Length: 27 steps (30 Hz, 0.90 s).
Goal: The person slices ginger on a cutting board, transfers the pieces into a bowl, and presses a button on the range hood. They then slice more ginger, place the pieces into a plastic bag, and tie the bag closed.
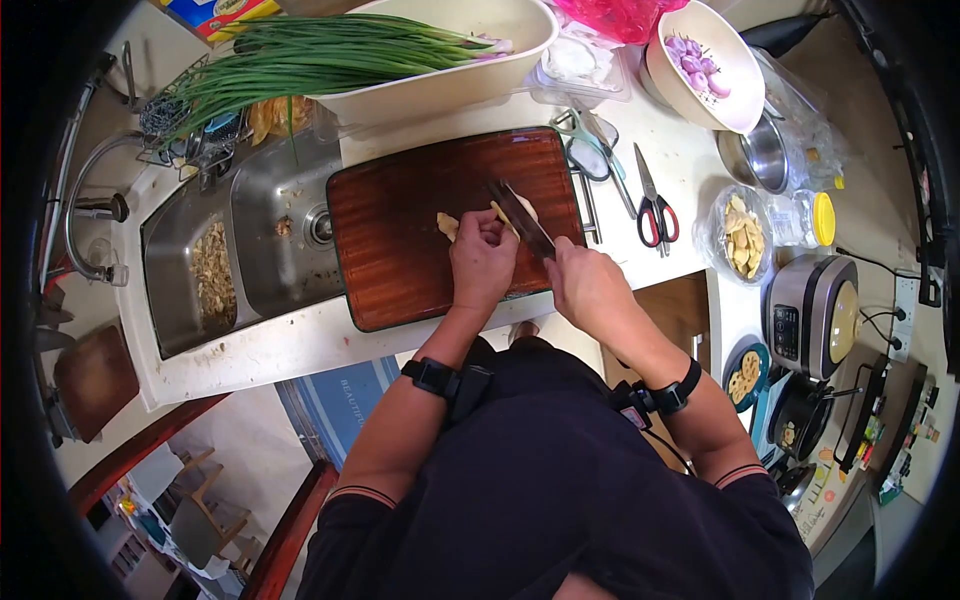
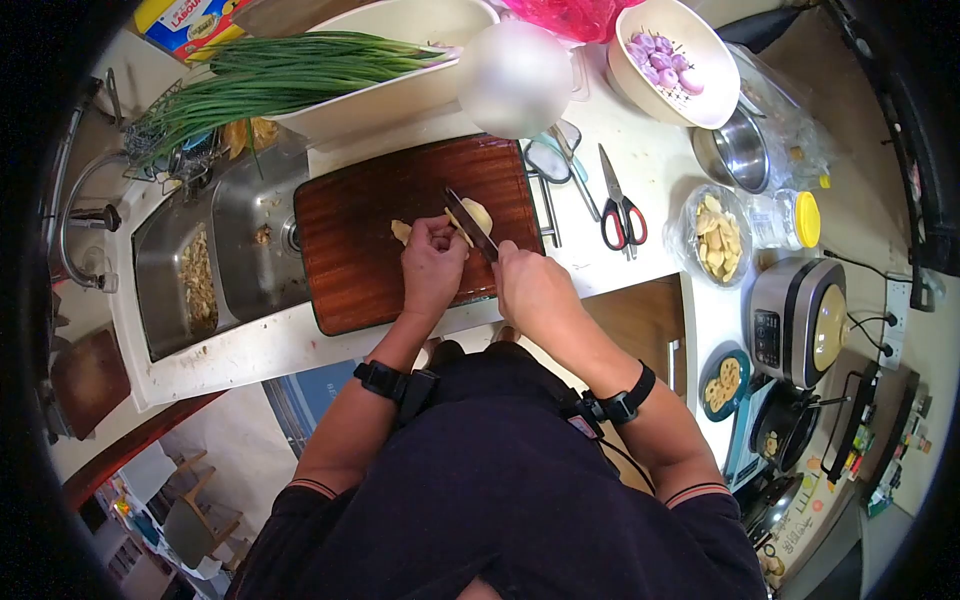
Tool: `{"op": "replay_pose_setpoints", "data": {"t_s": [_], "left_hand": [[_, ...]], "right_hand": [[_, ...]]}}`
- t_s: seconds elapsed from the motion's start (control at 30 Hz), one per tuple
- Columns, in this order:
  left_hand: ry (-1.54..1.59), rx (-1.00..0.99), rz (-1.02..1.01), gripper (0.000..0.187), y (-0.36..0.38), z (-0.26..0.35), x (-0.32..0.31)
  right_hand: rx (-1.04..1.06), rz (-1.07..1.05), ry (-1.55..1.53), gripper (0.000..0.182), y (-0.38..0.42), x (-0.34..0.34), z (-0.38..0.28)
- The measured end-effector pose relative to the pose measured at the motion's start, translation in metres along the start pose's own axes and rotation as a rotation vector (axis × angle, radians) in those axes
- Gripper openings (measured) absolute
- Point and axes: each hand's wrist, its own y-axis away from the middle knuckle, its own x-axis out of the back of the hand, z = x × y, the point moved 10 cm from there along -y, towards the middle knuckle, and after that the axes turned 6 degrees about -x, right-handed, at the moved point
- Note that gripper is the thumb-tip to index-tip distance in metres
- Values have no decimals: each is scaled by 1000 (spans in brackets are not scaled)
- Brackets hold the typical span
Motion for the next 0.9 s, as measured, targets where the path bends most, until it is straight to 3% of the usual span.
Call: {"op": "replay_pose_setpoints", "data": {"t_s": [0.8,0.9], "left_hand": [[-95,-13,22,20,-2,7,2],[14,71,19,16,-1,4,2]], "right_hand": [[18,41,-25,19,-10,0,-1],[-8,10,-59,19,-9,-3,0]]}}
